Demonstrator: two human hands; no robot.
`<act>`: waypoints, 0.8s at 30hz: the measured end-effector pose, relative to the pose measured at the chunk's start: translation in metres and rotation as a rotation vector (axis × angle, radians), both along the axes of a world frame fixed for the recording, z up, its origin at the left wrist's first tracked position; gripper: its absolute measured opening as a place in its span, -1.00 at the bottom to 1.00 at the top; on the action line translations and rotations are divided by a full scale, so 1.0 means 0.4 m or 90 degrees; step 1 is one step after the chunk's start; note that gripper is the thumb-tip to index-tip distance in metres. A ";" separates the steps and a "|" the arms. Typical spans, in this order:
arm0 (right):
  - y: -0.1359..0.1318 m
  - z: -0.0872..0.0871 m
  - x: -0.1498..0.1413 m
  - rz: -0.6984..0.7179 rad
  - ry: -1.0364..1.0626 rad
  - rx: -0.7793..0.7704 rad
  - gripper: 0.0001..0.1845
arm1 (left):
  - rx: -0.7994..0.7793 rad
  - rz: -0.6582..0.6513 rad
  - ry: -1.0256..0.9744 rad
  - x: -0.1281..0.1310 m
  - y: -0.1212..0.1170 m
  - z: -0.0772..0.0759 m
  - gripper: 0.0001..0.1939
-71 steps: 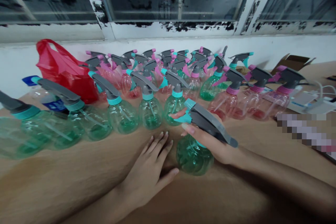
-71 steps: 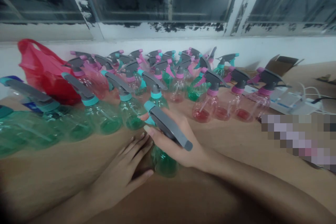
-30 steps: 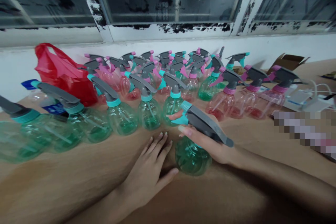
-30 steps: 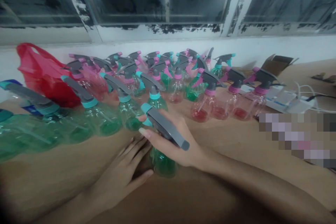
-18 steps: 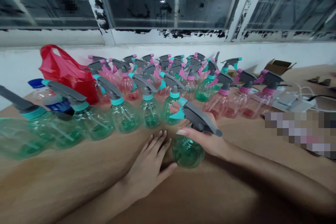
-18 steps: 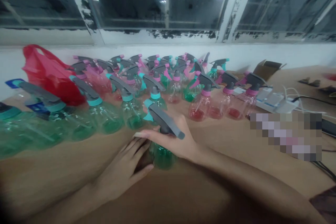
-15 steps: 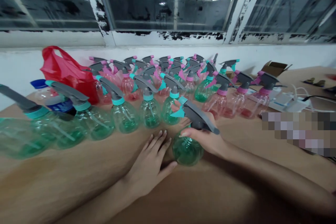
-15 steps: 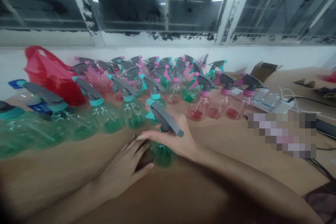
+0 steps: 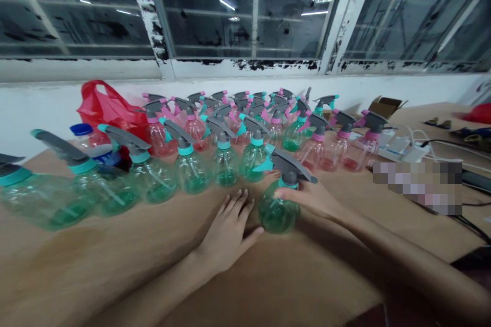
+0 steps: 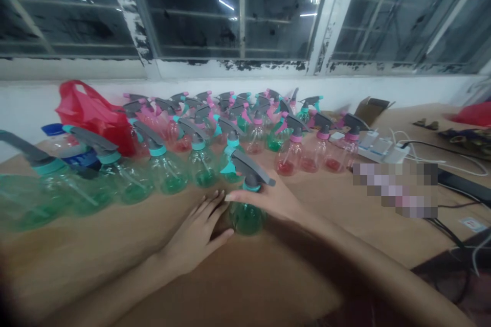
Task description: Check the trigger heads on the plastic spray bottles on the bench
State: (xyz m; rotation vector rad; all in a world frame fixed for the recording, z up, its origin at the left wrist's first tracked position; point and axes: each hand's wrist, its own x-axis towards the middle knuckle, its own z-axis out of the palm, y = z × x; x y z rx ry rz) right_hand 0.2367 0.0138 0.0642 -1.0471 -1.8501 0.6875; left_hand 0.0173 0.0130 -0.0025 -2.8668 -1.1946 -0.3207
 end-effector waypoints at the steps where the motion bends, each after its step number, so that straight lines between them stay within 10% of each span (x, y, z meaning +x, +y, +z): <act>1: -0.007 -0.001 0.002 0.001 -0.010 0.009 -0.32 | 0.003 0.000 -0.002 0.000 0.000 0.000 -0.38; 6: -0.040 -0.024 0.015 -0.015 -0.044 0.051 -0.12 | 0.012 0.000 -0.003 0.000 0.004 0.002 -0.40; 24: 0.047 -0.049 0.127 -0.292 -0.194 0.136 -0.44 | 0.072 0.004 0.004 -0.013 0.016 -0.010 -0.41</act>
